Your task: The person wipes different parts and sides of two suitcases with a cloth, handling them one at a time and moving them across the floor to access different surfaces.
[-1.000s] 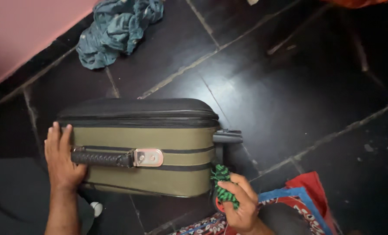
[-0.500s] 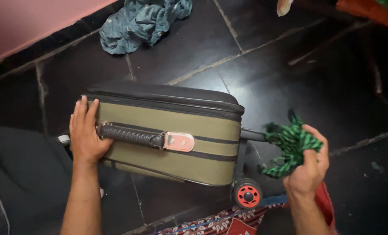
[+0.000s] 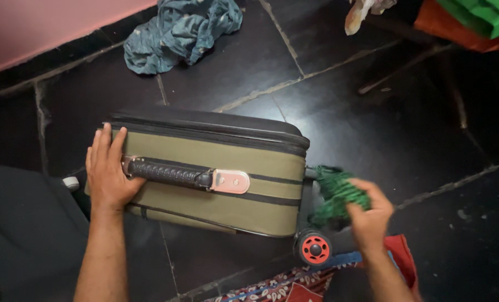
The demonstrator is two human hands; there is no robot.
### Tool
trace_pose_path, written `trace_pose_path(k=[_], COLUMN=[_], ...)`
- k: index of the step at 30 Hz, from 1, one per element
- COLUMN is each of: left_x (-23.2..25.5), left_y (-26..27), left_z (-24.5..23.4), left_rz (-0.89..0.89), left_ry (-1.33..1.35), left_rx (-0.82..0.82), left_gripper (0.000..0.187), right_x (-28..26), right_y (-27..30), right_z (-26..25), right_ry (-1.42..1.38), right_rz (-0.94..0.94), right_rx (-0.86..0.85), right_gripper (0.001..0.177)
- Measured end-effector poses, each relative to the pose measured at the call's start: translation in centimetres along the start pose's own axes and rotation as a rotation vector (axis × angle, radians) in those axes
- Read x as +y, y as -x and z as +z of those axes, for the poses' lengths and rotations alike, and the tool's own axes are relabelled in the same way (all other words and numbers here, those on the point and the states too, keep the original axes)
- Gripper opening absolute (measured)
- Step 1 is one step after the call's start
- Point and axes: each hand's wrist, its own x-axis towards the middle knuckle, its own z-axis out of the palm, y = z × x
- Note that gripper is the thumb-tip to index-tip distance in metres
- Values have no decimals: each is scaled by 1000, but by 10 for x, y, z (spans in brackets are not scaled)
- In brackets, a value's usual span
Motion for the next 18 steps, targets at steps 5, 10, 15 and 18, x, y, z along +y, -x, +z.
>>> trace_pose_path(k=[5,10,15,18], left_x=[3,4,1,-1], left_y=[-1,-2,-2,-3], left_z=[-1,-2,0,0], left_rz=[-9,0,-11,-10], left_ry=[-2,-5,-14,-14], left_rx=[3,-5,-12,-23], left_gripper=[93,94,93,92], right_x=[28,1,-71,-113], right_y=[7,-14,-32,-34], right_z=[8,14,23,46], right_ry=[-689,-657,-429,12], right_rz=[379,323,76,-60], right_rx=[501,577,375,-284], right_gripper=[26,27,33,54])
